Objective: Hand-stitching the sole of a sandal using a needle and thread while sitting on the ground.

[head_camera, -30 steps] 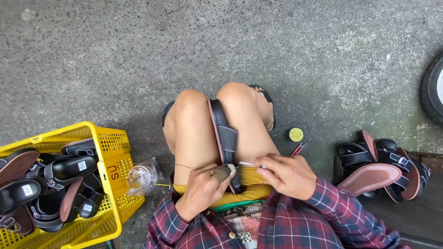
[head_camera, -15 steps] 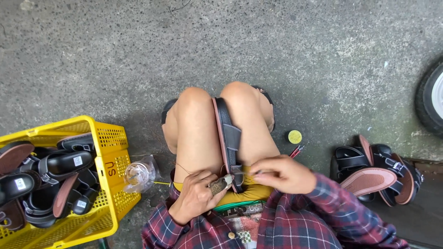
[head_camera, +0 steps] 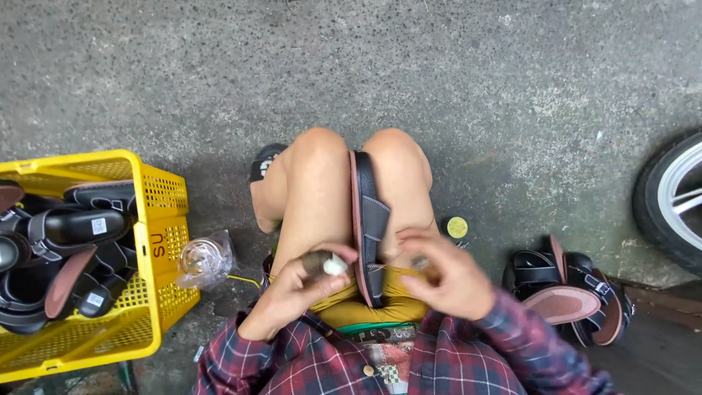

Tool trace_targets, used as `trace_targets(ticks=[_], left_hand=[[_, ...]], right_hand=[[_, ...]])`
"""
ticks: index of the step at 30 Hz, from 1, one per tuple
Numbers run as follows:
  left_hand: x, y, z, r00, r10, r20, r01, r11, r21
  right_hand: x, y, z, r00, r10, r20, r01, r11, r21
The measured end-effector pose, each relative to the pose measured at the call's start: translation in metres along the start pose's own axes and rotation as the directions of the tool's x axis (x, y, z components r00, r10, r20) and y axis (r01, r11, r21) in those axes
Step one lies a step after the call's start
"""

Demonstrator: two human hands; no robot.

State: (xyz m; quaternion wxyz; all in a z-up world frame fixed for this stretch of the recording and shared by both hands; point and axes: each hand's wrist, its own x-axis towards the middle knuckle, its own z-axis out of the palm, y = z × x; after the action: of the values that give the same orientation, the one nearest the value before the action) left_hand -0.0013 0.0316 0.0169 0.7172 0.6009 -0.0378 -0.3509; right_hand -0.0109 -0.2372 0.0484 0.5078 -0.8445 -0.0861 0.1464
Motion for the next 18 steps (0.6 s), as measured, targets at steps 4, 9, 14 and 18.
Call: trace_targets(ticks=[4,9,14,18], left_hand=[[0.015,-0.009,0.005,0.98,0.178,-0.092,-0.2,0.872,-0.446],[0.061,-0.007,0.015,0.946,0.261,-0.192,-0.322,0.816,-0.479],[0.111,0.048,0.022,0.765,0.189,-0.615,-0.414,0.877,-0.245],[0.147,0.081,0.009,0.719,0.345,-0.604,-0.51,0.852,-0.121]], right_hand=[[-0.004,0.002,0.019,0.997,-0.059,0.043,0.071,0.932,-0.356],[-0.001,0.003,0.015,0.965,0.115,0.237,-0.062,0.973,-0.221],[0.003,0.025,0.02,0.927,0.16,0.338,-0.271,0.911,0.312],[0.011,0.026,0.027,0.947,0.164,0.275,-0.261,0.893,0.366]])
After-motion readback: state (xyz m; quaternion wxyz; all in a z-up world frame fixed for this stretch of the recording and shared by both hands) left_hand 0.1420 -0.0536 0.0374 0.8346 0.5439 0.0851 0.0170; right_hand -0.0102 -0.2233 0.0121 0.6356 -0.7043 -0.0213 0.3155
